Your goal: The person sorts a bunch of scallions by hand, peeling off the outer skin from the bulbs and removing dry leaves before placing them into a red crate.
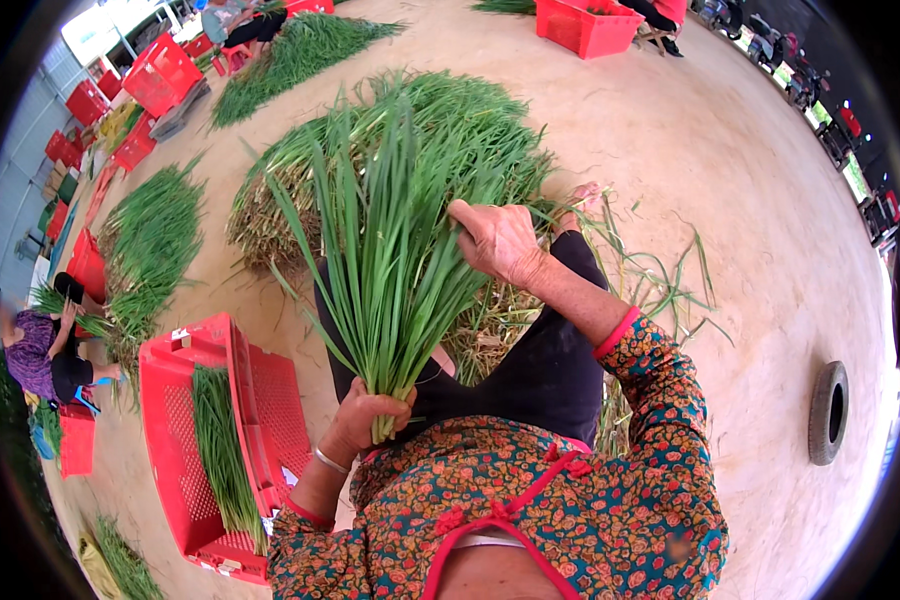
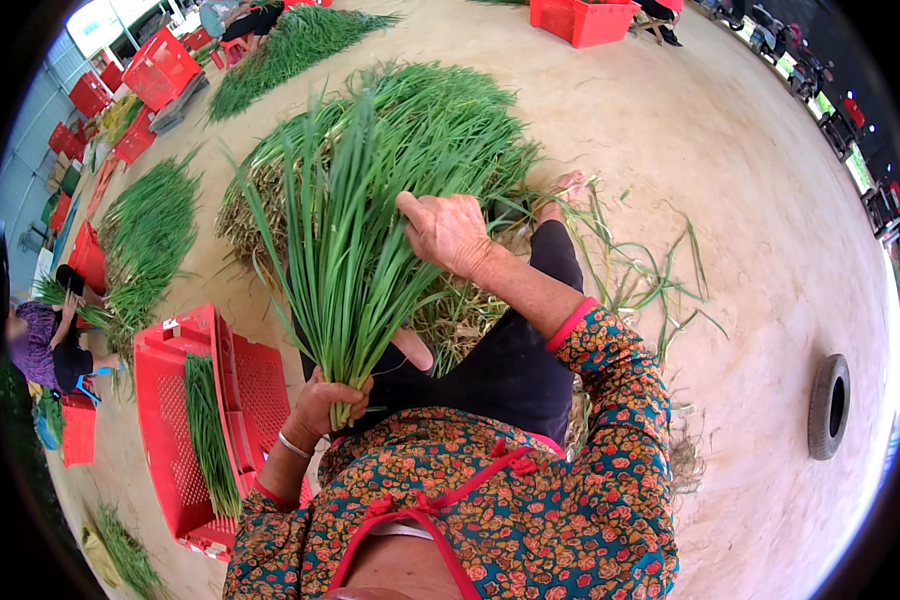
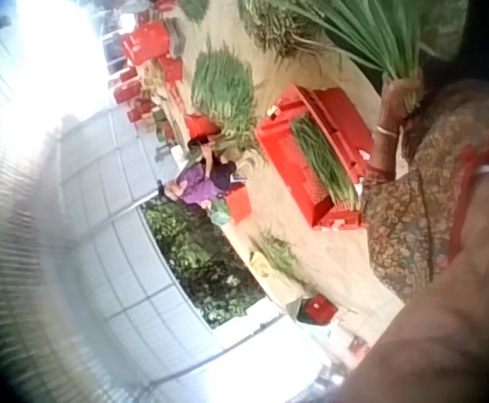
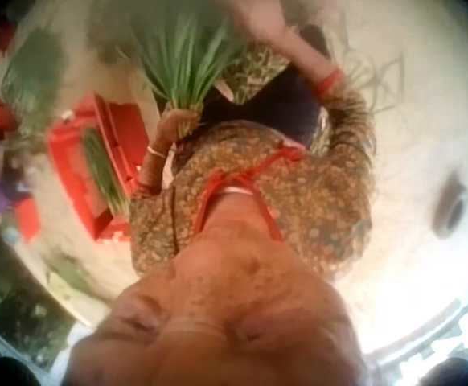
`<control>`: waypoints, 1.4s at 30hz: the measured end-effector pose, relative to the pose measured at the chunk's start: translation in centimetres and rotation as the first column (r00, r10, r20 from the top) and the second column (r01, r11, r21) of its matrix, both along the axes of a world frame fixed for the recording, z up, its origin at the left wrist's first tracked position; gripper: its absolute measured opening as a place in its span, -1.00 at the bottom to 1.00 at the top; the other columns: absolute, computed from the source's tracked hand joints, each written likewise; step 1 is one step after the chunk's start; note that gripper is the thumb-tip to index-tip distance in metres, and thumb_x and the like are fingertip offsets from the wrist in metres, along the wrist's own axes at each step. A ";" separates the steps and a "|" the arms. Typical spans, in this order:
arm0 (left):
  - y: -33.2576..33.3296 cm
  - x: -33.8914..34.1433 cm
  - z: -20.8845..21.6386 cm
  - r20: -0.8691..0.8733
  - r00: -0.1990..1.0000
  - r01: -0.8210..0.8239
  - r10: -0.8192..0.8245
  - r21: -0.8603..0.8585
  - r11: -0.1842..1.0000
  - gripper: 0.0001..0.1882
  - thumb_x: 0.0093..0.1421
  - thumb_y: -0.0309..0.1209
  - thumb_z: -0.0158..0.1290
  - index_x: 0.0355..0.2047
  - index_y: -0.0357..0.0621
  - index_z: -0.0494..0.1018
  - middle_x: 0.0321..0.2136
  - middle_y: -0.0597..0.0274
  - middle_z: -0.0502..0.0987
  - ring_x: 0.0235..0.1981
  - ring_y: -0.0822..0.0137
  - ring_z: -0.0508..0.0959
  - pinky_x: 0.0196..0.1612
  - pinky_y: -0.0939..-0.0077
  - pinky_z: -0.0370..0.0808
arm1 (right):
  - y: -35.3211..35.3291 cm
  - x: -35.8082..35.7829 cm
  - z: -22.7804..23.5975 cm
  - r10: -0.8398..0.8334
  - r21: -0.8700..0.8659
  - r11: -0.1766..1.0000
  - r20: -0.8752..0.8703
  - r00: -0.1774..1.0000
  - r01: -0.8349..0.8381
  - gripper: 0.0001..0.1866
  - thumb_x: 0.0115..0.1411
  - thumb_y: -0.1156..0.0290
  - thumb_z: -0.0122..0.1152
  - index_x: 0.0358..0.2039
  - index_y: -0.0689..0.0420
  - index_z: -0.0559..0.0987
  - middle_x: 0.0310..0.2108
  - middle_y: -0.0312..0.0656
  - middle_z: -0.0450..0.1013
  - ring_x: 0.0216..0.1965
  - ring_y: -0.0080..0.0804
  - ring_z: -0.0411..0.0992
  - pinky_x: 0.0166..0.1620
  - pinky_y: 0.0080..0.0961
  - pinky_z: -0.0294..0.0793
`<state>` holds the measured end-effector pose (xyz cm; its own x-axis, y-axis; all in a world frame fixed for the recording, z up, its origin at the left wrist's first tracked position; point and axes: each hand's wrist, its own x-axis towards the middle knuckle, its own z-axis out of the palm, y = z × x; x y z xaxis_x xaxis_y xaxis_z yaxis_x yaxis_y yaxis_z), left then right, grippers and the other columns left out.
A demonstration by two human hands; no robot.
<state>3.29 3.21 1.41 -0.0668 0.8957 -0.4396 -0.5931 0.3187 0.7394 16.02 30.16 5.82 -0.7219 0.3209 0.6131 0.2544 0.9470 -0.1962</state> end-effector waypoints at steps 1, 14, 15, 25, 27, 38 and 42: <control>0.1 -0.1 0.2 -0.007 1.000 0.004 -0.004 -0.017 1.000 -0.67 -0.15 -0.62 0.08 -0.29 -0.37 0.38 -0.58 0.10 0.42 -0.69 0.31 0.41 -0.64 0.50 0.35 | 0.5 0.3 -0.7 -0.034 0.029 0.999 0.019 0.999 0.034 -0.80 -0.07 0.50 0.10 -0.37 0.11 0.36 -0.67 -0.13 0.38 -0.62 -0.09 0.41 -0.57 -0.21 0.36; 2.1 -2.8 3.4 -0.200 0.978 0.031 -0.059 -0.140 0.990 -0.78 -0.21 -0.68 0.10 -0.46 -0.37 0.42 -0.59 0.09 0.46 -0.71 0.31 0.44 -0.65 0.49 0.38 | 11.3 8.8 -10.1 -0.660 -0.126 0.676 0.334 0.673 0.726 -0.61 0.04 0.35 0.10 -0.14 0.19 0.27 -0.54 0.03 0.48 -0.42 0.06 0.50 -0.35 -0.10 0.48; 2.4 -3.3 3.9 -0.273 0.960 0.024 -0.055 -0.113 0.993 -0.76 -0.20 -0.68 0.09 -0.42 -0.35 0.42 -0.60 0.12 0.46 -0.71 0.33 0.43 -0.65 0.50 0.38 | 9.4 9.5 -9.4 -0.634 -0.140 0.705 0.313 0.707 0.695 -0.56 0.06 0.32 0.12 -0.09 0.19 0.24 -0.53 0.03 0.48 -0.41 0.07 0.50 -0.32 -0.10 0.48; 13.1 -5.7 1.8 -0.978 -0.207 0.197 0.028 -0.014 0.980 -0.35 -0.09 -0.56 0.01 0.10 -0.27 0.20 -0.50 -0.12 0.52 -0.49 -0.03 0.56 -0.39 0.14 0.49 | -8.3 -1.6 -7.6 -0.093 -0.755 -0.400 -0.530 0.843 -0.519 0.00 -0.06 -0.09 0.36 0.21 0.22 0.10 0.06 0.01 0.28 0.07 -0.18 0.29 0.12 -0.17 0.23; 13.0 -3.0 4.4 -0.906 -0.403 0.166 -0.127 -0.209 0.964 -0.29 -0.09 -0.53 0.04 0.14 -0.31 0.13 -0.40 -0.21 0.51 -0.42 -0.13 0.55 -0.30 0.07 0.48 | -7.0 -3.6 -7.4 -0.284 -0.502 -0.560 -0.631 0.722 -0.659 -0.16 -0.03 -0.08 0.35 0.15 0.09 0.24 0.07 -0.12 0.30 0.10 -0.20 0.25 0.14 -0.01 0.16; 5.5 1.8 5.2 -0.939 -0.343 0.265 -0.040 -0.138 0.954 0.02 -0.11 -0.24 0.24 0.27 -0.28 -0.10 -0.29 -0.06 0.46 -0.33 -0.01 0.55 -0.30 0.22 0.50 | -7.5 -2.3 -7.6 -0.624 -0.143 -0.562 -0.572 0.532 -0.814 -0.66 0.11 0.33 0.24 -0.10 0.14 0.48 -0.19 -0.18 0.49 -0.15 -0.32 0.47 0.00 -0.28 0.45; 4.3 -1.9 5.9 -0.940 0.337 0.248 -0.049 0.039 0.968 0.37 -0.25 0.13 0.31 0.28 -0.28 -0.35 -0.03 -0.09 0.43 -0.05 0.04 0.49 -0.13 0.24 0.45 | -9.2 -2.5 -5.7 -0.519 -0.297 -0.572 -0.592 0.617 -0.765 -0.68 0.10 0.39 0.24 -0.13 0.18 0.47 -0.25 -0.19 0.49 -0.24 -0.36 0.48 -0.11 -0.33 0.52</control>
